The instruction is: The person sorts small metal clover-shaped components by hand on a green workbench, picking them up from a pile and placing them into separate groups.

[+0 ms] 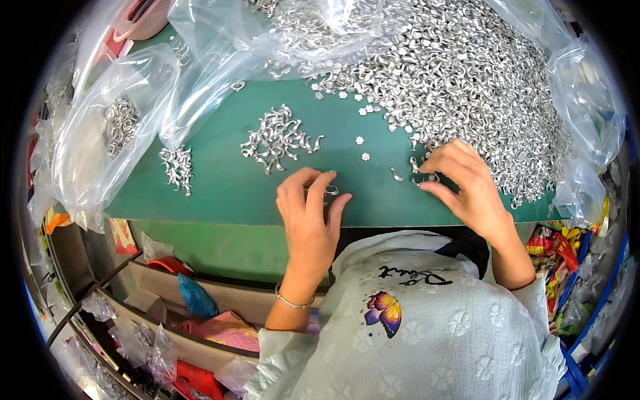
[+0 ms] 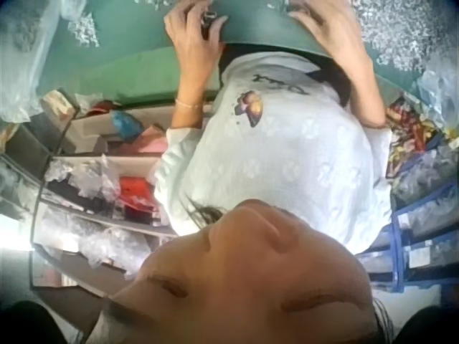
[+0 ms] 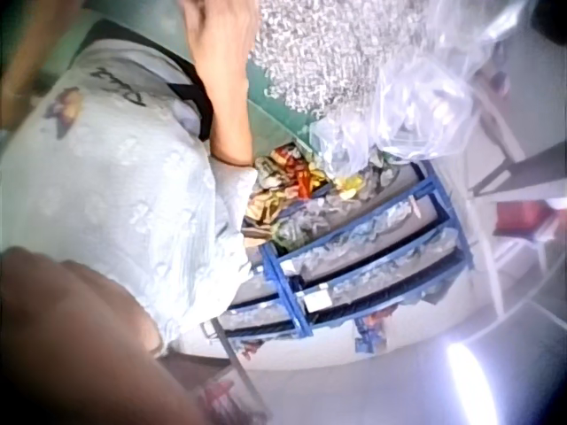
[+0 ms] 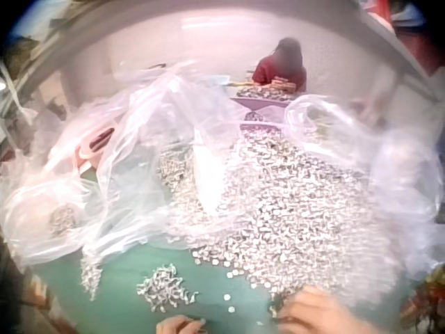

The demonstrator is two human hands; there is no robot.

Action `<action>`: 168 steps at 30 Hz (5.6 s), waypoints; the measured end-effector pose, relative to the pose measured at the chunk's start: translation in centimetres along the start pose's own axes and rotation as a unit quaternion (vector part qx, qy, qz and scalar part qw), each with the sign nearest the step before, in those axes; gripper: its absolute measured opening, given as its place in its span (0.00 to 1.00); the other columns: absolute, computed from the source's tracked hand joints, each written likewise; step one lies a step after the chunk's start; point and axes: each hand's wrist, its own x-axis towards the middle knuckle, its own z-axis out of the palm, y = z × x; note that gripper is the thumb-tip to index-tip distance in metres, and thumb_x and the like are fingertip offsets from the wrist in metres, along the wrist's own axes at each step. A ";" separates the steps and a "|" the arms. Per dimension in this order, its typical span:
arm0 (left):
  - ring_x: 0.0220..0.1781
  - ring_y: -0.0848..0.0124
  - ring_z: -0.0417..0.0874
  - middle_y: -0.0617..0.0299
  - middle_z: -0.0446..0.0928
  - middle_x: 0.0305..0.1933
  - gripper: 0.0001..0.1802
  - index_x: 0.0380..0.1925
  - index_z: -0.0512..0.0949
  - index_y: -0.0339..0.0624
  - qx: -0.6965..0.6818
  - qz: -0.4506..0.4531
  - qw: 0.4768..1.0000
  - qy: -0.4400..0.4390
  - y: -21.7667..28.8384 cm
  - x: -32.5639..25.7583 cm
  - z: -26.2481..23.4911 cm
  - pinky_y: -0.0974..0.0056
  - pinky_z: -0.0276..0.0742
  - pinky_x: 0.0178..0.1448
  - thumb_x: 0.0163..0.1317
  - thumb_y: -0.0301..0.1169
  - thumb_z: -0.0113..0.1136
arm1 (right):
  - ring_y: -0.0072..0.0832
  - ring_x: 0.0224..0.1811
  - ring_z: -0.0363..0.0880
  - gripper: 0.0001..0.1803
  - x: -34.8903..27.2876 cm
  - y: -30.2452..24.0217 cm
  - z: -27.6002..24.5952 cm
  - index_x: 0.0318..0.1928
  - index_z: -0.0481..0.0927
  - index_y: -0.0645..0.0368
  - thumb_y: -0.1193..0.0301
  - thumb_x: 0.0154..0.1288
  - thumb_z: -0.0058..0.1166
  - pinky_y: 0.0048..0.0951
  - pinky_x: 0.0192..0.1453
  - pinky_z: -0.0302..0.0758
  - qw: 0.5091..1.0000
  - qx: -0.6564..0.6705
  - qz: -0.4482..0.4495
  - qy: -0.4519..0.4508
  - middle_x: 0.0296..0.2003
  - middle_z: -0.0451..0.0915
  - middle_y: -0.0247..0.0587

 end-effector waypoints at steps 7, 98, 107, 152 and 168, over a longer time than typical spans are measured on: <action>0.50 0.61 0.73 0.59 0.74 0.50 0.20 0.47 0.80 0.41 0.063 0.031 0.996 -0.057 -0.2 0.4 -0.4 0.59 0.65 0.54 0.52 0.22 0.69 | 0.33 0.40 0.70 0.10 -1.1 -1.0 2.1 0.37 0.80 0.60 0.75 0.52 0.53 0.33 0.44 0.65 0.990 -0.136 -0.049 0.011 0.35 0.73 0.37; 0.64 0.45 0.69 0.43 0.70 0.58 0.27 0.53 0.69 0.30 0.103 -0.042 0.983 0.143 -13.2 5.5 -9.8 0.50 0.64 0.68 0.55 0.25 0.67 | 0.47 0.59 0.75 0.19 21.7 -11.4 17.3 0.58 0.74 0.69 0.78 0.67 0.48 0.37 0.65 0.69 0.888 0.456 -0.047 -0.029 0.56 0.77 0.54; 0.76 0.57 0.56 0.47 0.56 0.74 0.28 0.68 0.58 0.29 -0.273 -0.157 0.717 0.622 -10.7 2.5 -7.1 0.56 0.51 0.78 0.77 0.38 0.38 | 0.45 0.69 0.64 0.23 22.3 -14.3 18.7 0.60 0.73 0.66 0.62 0.74 0.45 0.42 0.73 0.58 0.964 0.223 -0.147 -0.013 0.63 0.72 0.52; 0.66 0.58 0.72 0.49 0.71 0.62 0.18 0.59 0.68 0.31 -0.676 -0.207 0.707 -0.019 6.6 3.5 -0.5 0.54 0.68 0.72 0.71 0.24 0.49 | 0.37 0.61 0.68 0.16 5.9 -8.4 0.8 0.45 0.78 0.64 0.68 0.77 0.37 0.40 0.67 0.62 0.874 0.400 -0.111 0.252 0.52 0.74 0.46; 0.81 0.52 0.27 0.50 0.51 0.76 0.24 0.62 0.64 0.37 -0.713 -0.183 0.655 0.170 5.8 23.5 0.2 0.38 0.13 0.75 0.68 0.35 0.46 | 0.23 0.46 0.75 0.16 2.6 -0.8 0.8 0.50 0.78 0.66 0.69 0.78 0.37 0.27 0.54 0.71 0.770 0.597 0.093 0.205 0.42 0.79 0.38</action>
